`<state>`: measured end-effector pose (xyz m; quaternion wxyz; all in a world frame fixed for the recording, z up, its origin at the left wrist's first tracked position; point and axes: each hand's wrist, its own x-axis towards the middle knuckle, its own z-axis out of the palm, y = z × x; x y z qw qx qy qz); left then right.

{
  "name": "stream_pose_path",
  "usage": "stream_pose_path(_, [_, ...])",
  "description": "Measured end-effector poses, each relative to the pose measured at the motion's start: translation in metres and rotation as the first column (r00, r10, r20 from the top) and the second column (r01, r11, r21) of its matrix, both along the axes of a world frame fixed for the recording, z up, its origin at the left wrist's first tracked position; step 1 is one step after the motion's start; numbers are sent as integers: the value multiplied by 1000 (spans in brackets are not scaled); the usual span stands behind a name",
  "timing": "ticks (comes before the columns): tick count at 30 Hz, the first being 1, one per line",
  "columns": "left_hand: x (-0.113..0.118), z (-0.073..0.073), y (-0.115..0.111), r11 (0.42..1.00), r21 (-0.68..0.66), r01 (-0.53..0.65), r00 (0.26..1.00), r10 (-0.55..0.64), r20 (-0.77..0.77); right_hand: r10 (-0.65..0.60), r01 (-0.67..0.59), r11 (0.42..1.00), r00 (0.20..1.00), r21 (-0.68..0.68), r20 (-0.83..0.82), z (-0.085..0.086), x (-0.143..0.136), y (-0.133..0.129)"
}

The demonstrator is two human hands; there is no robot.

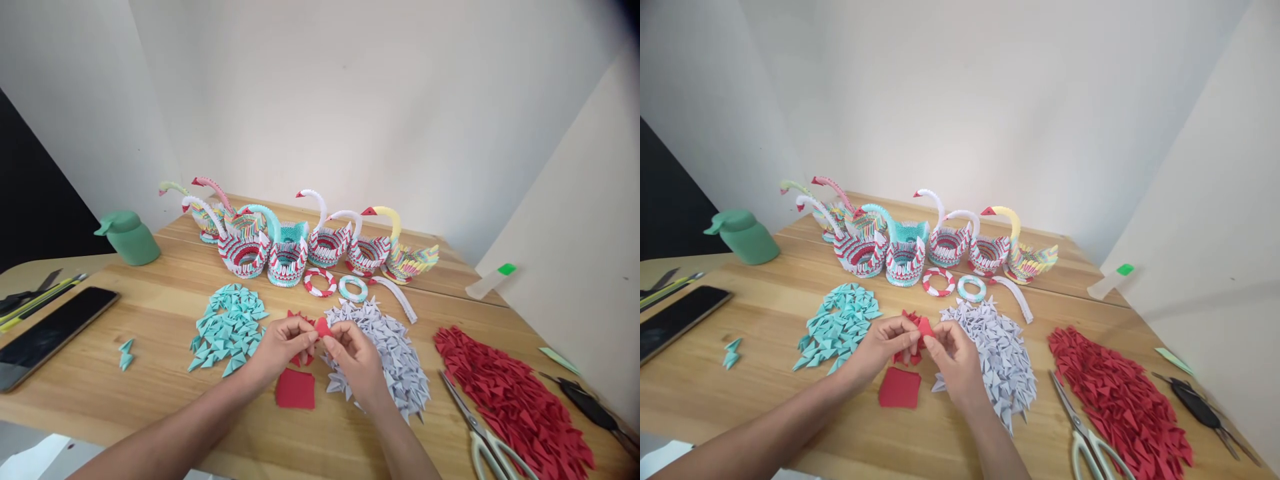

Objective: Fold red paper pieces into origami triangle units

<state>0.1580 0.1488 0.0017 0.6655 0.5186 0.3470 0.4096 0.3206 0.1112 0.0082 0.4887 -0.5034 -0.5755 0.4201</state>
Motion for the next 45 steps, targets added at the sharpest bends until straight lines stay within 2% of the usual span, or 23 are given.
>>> stream_pose_path(4, [1,-2,0,1000,-15,1,1000,-1,-4,-36,36,999,998,-9,48,-2,-1,0])
stream_pose_path(12, [1,-2,-1,1000,14,-24,1000,24,-17,-38,40,998,999,-55,35,-3,0,1])
stream_pose_path(17, [3,-6,1,999,11,-47,998,47,-30,14,-15,993,1000,-117,-4,2,2,2])
stream_pose_path(21, [4,-7,1,1000,4,-1,998,1,-62,33,-35,996,999,-87,-32,5,4,2])
stream_pose_path(26, [4,-5,-5,995,82,52,983,-37,-181,-10,9,997,1000,-77,-7,1,2,2])
stream_pose_path(31, [5,-1,-9,975,206,78,947,-8,-320,-44,48,996,997,-69,67,2,1,1])
stream_pose_path(36, [4,3,-8,956,272,110,929,-2,-371,-54,58,997,995,-42,82,-1,1,1])
stream_pose_path(40, [4,3,-9,964,242,108,941,-21,-337,-49,52,998,995,-27,91,-3,1,1])
stream_pose_path(45, [5,0,-8,989,116,88,977,-63,-201,-27,31,998,997,-52,71,-2,3,2])
